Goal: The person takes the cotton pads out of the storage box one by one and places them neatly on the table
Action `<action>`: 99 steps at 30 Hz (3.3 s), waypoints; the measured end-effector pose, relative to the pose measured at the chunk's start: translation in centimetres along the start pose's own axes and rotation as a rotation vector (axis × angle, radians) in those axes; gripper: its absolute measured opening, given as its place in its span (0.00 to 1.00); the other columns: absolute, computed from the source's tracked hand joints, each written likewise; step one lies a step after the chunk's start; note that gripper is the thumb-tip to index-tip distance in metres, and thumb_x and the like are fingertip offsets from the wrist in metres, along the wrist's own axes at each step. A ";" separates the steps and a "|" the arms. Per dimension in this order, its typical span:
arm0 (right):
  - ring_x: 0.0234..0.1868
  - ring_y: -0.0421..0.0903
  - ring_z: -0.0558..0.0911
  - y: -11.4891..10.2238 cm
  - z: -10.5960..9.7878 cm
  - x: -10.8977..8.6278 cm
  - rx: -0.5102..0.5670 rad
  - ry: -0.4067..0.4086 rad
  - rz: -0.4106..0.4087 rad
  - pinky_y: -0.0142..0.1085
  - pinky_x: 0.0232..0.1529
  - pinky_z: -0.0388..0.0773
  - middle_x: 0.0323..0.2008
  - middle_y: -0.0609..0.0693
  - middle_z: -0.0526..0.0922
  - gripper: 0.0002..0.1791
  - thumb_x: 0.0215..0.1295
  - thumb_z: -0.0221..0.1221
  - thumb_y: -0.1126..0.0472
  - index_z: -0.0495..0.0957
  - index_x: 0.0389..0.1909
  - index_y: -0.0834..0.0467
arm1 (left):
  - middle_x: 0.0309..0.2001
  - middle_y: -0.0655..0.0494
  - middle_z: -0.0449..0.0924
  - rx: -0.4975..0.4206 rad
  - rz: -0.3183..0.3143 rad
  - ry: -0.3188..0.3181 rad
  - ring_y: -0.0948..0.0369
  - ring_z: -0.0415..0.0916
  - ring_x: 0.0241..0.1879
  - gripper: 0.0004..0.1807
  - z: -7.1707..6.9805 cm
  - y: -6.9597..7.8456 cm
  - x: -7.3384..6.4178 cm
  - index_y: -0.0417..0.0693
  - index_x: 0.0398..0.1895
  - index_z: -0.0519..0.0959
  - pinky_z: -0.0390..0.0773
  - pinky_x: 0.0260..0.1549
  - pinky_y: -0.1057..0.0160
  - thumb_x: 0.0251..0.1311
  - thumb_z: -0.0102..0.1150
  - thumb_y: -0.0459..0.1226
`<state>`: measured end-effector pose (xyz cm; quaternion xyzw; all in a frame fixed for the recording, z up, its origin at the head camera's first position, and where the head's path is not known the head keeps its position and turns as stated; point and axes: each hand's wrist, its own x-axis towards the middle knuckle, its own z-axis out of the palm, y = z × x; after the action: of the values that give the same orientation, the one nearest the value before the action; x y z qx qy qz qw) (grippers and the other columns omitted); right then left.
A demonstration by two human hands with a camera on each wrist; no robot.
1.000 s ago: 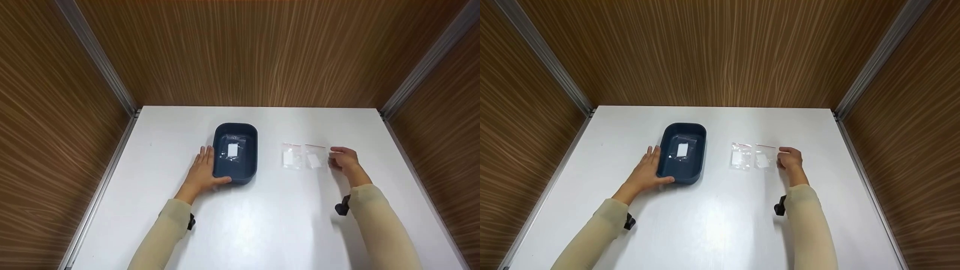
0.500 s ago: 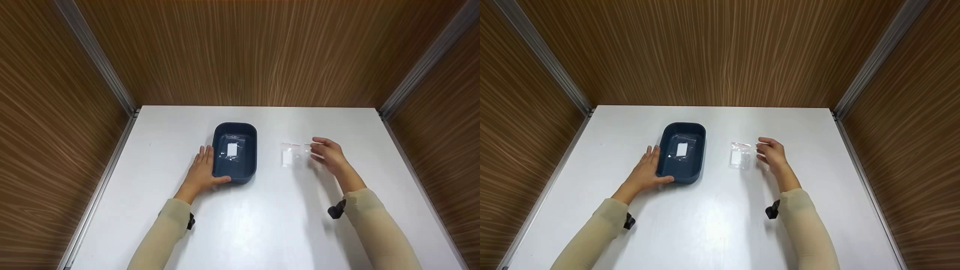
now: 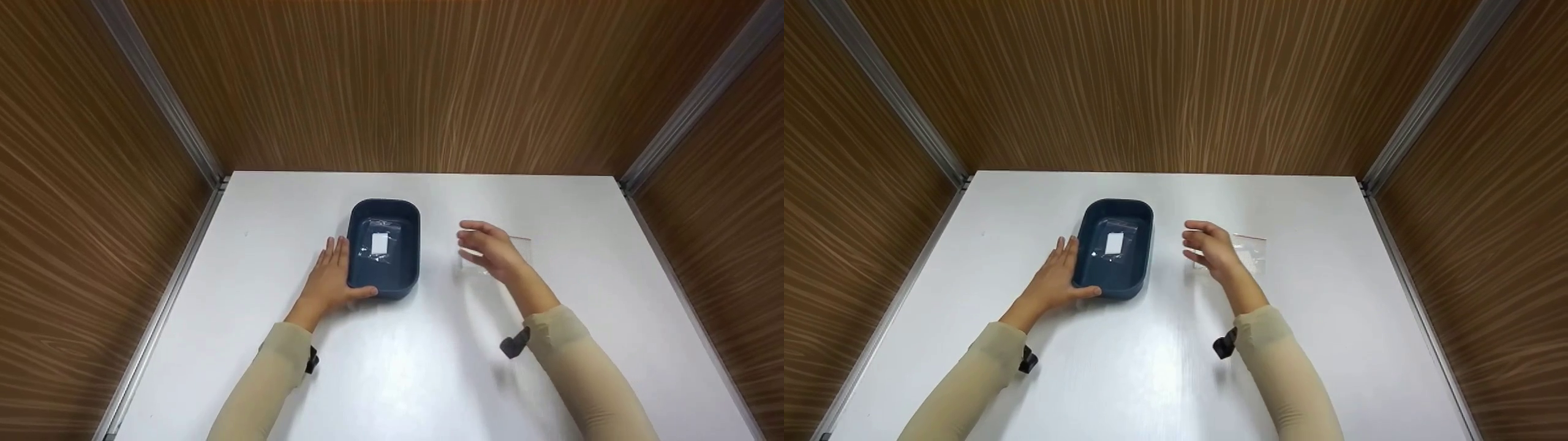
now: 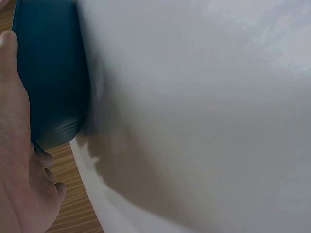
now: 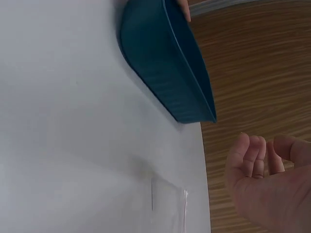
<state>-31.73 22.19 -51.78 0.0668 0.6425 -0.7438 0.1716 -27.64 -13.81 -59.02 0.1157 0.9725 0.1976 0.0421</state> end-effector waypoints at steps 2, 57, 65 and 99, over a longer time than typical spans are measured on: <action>0.53 0.51 0.80 0.2 1.4 0.3 0.022 -0.013 0.009 0.41 0.57 0.81 0.54 0.57 0.79 0.20 0.74 0.54 0.64 0.70 0.64 0.62 | 0.80 0.42 0.32 0.001 -0.004 0.000 0.49 0.25 0.80 0.78 0.0 0.0 0.0 0.39 0.79 0.33 0.35 0.77 0.53 0.40 0.57 0.79; 0.36 0.45 0.75 5.9 16.4 6.1 0.495 0.178 0.352 0.41 0.59 0.72 0.31 0.49 0.75 0.17 0.70 0.51 0.58 0.71 0.53 0.63 | 0.80 0.39 0.38 0.069 0.021 0.037 0.46 0.30 0.79 0.78 -0.4 -0.4 0.2 0.36 0.79 0.37 0.40 0.77 0.51 0.40 0.51 0.82; 0.49 0.49 0.68 5.9 17.6 5.1 0.264 0.219 0.186 0.47 0.67 0.66 0.47 0.54 0.69 0.14 0.66 0.52 0.60 0.71 0.49 0.61 | 0.80 0.38 0.39 0.051 0.004 0.045 0.47 0.30 0.80 0.77 -0.4 -0.9 -0.2 0.35 0.79 0.38 0.39 0.77 0.52 0.40 0.57 0.79; 0.48 0.48 0.77 7.1 18.3 7.4 0.499 0.160 0.232 0.45 0.66 0.73 0.42 0.55 0.76 0.20 0.71 0.52 0.68 0.68 0.61 0.69 | 0.80 0.38 0.39 0.065 0.016 0.056 0.46 0.31 0.79 0.77 -0.3 -1.5 -0.3 0.34 0.79 0.38 0.41 0.77 0.50 0.41 0.54 0.80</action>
<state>-33.97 2.22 -57.68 0.2384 0.4394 -0.8466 0.1825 -27.72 -15.33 -59.32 0.1190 0.9783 0.1694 0.0097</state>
